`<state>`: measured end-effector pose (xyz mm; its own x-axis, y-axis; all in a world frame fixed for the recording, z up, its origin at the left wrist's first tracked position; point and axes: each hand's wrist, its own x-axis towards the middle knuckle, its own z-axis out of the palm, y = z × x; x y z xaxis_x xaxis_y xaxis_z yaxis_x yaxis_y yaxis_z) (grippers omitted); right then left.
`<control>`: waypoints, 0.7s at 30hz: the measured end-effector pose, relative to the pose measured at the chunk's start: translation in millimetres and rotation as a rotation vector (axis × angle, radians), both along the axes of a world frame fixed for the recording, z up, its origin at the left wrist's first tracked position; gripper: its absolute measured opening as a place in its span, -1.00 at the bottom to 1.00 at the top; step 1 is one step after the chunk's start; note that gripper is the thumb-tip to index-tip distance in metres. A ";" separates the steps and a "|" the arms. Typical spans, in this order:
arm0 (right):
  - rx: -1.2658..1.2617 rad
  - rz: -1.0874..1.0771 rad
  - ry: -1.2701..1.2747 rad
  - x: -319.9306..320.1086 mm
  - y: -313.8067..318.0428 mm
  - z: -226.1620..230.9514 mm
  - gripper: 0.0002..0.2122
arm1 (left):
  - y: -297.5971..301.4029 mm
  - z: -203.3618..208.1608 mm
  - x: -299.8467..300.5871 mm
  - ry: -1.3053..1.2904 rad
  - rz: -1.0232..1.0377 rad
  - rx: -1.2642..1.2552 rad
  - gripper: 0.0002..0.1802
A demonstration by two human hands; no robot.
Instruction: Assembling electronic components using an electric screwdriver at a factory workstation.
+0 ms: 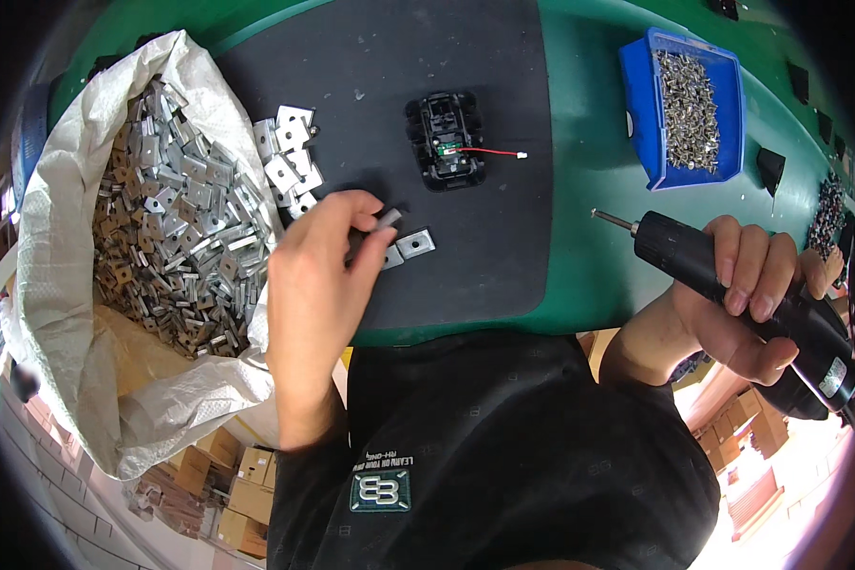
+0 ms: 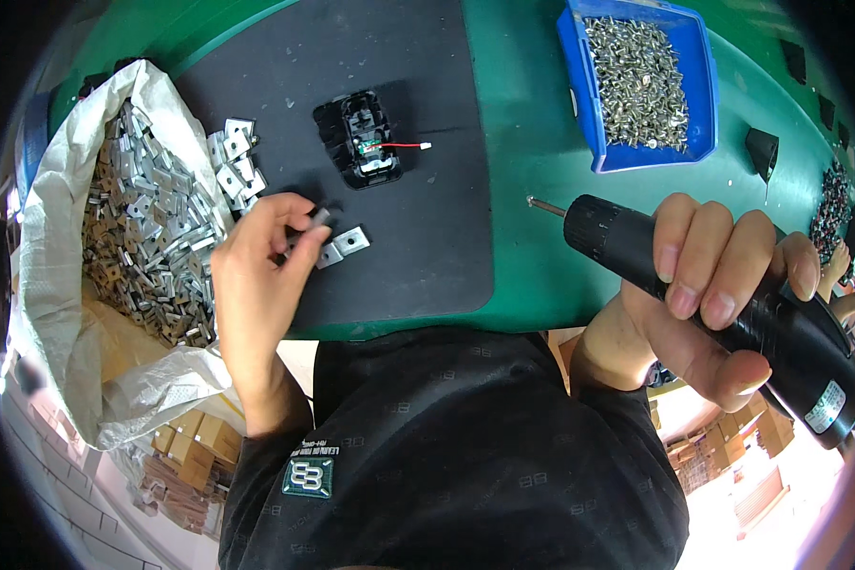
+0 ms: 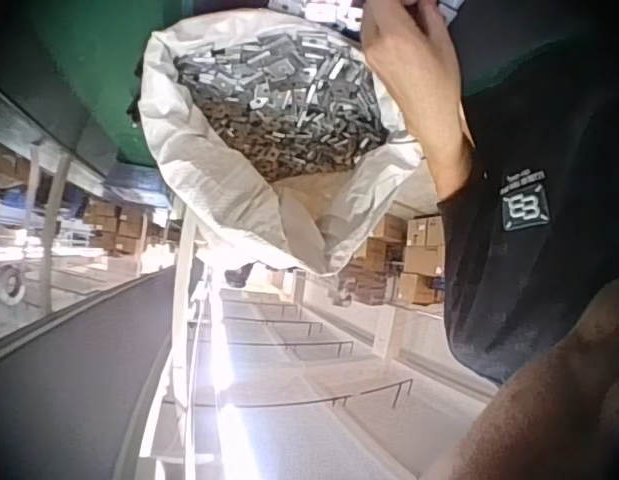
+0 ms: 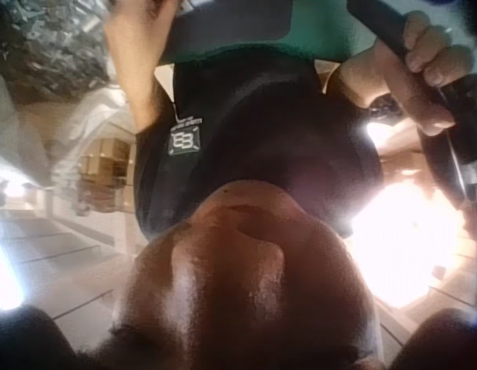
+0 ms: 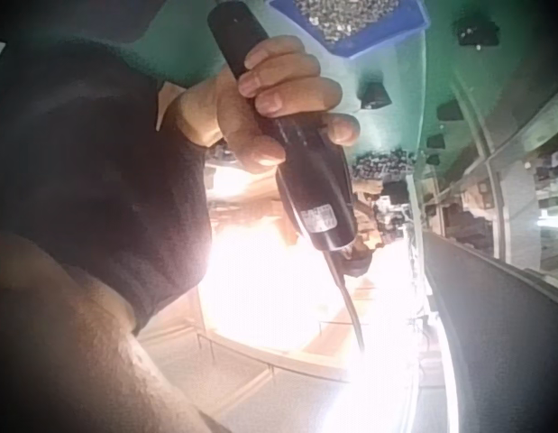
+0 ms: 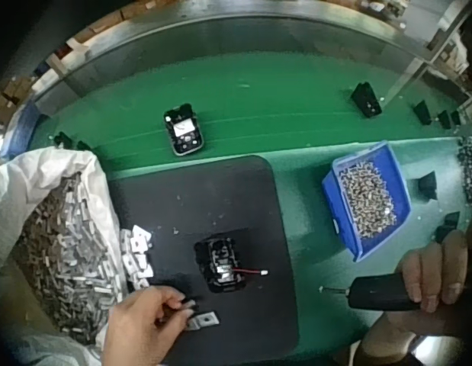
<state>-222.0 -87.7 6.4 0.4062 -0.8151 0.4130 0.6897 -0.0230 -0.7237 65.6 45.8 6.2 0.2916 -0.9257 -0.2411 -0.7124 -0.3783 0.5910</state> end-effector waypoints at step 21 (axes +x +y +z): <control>-0.011 -0.050 -0.012 1.2 3.3 -6.1 -0.45 | -64.8 0.4 -9.2 -0.150 -0.162 -0.285 -0.84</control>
